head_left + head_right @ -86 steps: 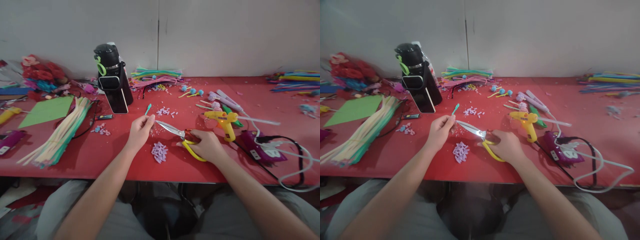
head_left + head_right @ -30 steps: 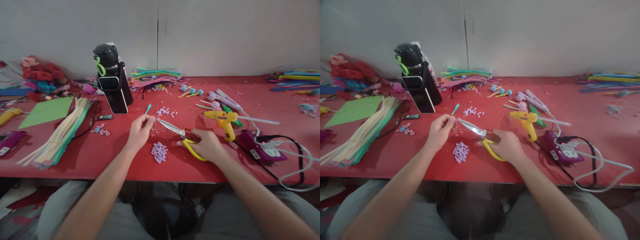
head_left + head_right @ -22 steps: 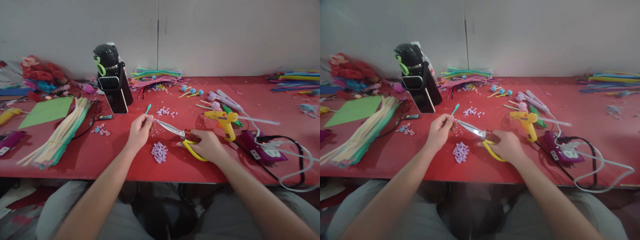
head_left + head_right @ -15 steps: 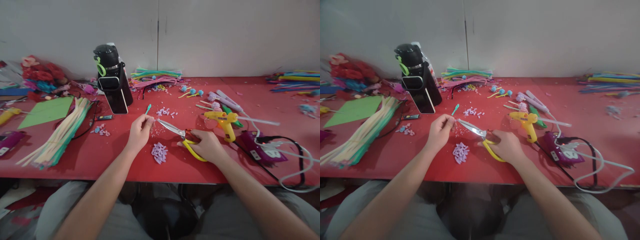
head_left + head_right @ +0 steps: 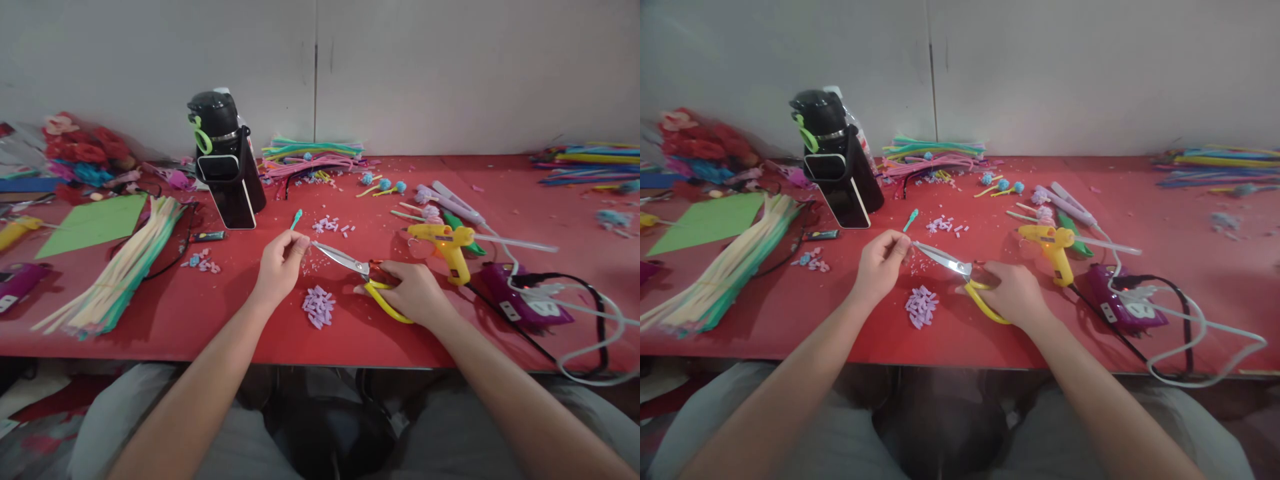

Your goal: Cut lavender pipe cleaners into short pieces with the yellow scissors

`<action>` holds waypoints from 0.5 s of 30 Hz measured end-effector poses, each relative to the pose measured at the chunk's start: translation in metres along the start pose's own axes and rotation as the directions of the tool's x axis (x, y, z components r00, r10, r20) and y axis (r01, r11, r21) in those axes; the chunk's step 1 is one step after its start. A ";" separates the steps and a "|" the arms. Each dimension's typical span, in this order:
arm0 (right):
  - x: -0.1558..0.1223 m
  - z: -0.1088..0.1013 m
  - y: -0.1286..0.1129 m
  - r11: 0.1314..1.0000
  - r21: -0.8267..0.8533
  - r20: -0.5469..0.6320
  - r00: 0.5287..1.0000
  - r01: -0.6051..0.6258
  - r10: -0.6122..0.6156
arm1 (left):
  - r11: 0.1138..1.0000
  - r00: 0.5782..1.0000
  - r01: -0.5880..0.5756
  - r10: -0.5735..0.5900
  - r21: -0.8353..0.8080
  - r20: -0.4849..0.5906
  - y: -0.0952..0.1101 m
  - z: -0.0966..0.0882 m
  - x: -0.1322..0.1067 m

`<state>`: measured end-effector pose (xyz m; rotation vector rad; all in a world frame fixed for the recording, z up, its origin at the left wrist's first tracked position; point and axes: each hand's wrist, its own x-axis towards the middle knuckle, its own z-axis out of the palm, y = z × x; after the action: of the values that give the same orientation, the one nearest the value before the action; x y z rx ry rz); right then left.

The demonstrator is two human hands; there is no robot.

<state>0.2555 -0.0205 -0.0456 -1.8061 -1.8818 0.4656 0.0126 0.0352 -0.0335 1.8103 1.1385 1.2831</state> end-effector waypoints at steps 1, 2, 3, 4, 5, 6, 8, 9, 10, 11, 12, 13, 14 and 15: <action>0.000 0.000 0.000 1.000 -0.002 -0.004 1.000 0.005 -0.005 | 1.000 1.000 -0.001 0.001 0.001 -0.001 0.000 0.000 0.000; 0.000 0.000 -0.001 1.000 -0.005 -0.008 1.000 0.008 -0.008 | 1.000 1.000 -0.001 0.001 0.003 -0.002 0.000 0.000 0.000; 0.000 -0.001 -0.001 1.000 -0.008 -0.010 1.000 0.010 -0.010 | 1.000 1.000 -0.002 0.002 0.004 -0.002 0.001 0.000 0.000; 0.000 -0.001 -0.002 1.000 -0.010 -0.013 1.000 0.011 -0.011 | 1.000 1.000 -0.001 0.001 0.006 -0.002 0.001 0.000 0.000; -0.001 -0.001 -0.002 1.000 -0.008 -0.017 1.000 0.013 -0.013 | 1.000 1.000 -0.002 0.002 0.007 -0.002 0.001 0.000 0.000; -0.001 -0.001 -0.002 1.000 -0.005 -0.023 1.000 0.015 -0.015 | 1.000 1.000 -0.003 0.003 0.007 -0.004 0.002 0.000 0.000; -0.001 0.000 -0.002 1.000 0.007 -0.040 0.999 0.026 -0.026 | 1.000 1.000 -0.004 0.004 0.008 -0.007 0.002 0.000 0.000; -0.002 0.000 -0.001 0.999 0.014 -0.048 0.998 0.032 -0.031 | 1.000 1.000 -0.004 0.004 0.010 -0.011 0.002 0.000 0.001; -0.002 0.001 -0.001 0.999 0.021 -0.056 0.998 0.037 -0.036 | 1.000 1.000 -0.002 0.002 0.015 -0.016 0.001 0.000 0.001; -0.002 0.001 0.000 0.999 0.029 -0.065 0.997 0.040 -0.038 | 1.000 1.000 -0.001 0.001 0.021 -0.017 0.001 -0.002 0.001; -0.002 0.001 0.001 0.998 0.039 -0.076 0.996 0.040 -0.037 | 1.000 1.000 -0.002 0.003 0.030 -0.006 0.002 -0.004 0.001; -0.002 0.002 0.001 0.998 0.050 -0.090 0.995 0.036 -0.032 | 0.999 1.000 -0.014 0.013 0.045 0.021 0.002 -0.006 0.000; -0.002 0.002 0.002 0.998 0.063 -0.103 0.994 0.031 -0.025 | 0.997 0.997 -0.039 0.035 0.062 0.072 0.004 -0.010 -0.002; -0.002 0.002 0.003 0.997 0.077 -0.114 0.993 0.026 -0.017 | 0.993 0.986 -0.077 0.064 0.084 0.152 0.005 -0.013 -0.004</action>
<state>0.2569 -0.0220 -0.0493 -1.7236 -1.7801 0.4145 0.0007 0.0295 -0.0266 1.9928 1.0732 1.1306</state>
